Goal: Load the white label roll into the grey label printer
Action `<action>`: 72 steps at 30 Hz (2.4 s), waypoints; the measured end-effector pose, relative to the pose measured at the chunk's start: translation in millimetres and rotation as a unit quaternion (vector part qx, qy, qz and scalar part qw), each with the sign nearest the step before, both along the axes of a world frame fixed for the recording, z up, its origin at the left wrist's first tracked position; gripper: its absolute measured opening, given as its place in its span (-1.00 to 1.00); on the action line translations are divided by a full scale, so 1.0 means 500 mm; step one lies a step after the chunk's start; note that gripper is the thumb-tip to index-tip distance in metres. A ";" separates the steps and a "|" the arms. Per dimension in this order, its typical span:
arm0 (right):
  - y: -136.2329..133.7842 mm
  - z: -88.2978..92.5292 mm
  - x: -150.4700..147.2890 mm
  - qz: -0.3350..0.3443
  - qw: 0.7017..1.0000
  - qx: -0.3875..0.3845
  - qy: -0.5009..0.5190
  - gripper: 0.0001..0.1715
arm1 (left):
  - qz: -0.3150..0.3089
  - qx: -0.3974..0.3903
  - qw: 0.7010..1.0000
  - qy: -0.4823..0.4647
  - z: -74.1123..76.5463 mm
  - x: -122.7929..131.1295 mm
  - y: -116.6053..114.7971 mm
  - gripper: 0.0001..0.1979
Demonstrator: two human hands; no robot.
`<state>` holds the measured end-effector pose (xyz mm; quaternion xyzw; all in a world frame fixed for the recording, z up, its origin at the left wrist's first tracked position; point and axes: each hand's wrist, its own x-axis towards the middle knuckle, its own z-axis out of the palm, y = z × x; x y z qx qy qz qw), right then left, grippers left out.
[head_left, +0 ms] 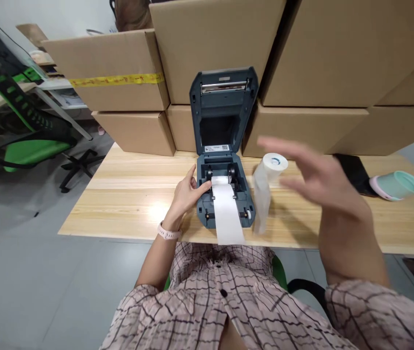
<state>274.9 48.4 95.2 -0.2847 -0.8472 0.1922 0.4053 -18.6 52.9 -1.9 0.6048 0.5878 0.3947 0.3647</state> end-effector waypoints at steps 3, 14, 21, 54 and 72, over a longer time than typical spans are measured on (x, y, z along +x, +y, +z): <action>0.157 0.059 -0.040 -0.163 0.979 -0.033 0.115 -0.37 | 0.032 0.008 0.999 0.024 -0.003 0.001 -0.038 -0.11; 0.189 0.051 -0.133 -0.100 0.980 -0.065 0.159 -0.33 | 0.122 0.101 0.975 -0.153 0.015 -0.035 -0.113 -0.44; -0.077 -0.118 -0.102 -0.069 0.997 0.036 -0.026 -0.56 | 0.015 0.094 0.970 -0.223 0.021 0.015 -0.113 -0.28; -0.102 -0.150 -0.116 -0.123 0.969 0.059 -0.208 -0.40 | -0.074 -0.225 0.942 -0.238 -0.043 0.062 -0.245 -0.55; 0.121 0.034 -0.147 -0.156 0.972 0.172 0.021 -0.29 | 0.022 0.030 0.983 -0.178 -0.005 -0.004 0.034 -0.29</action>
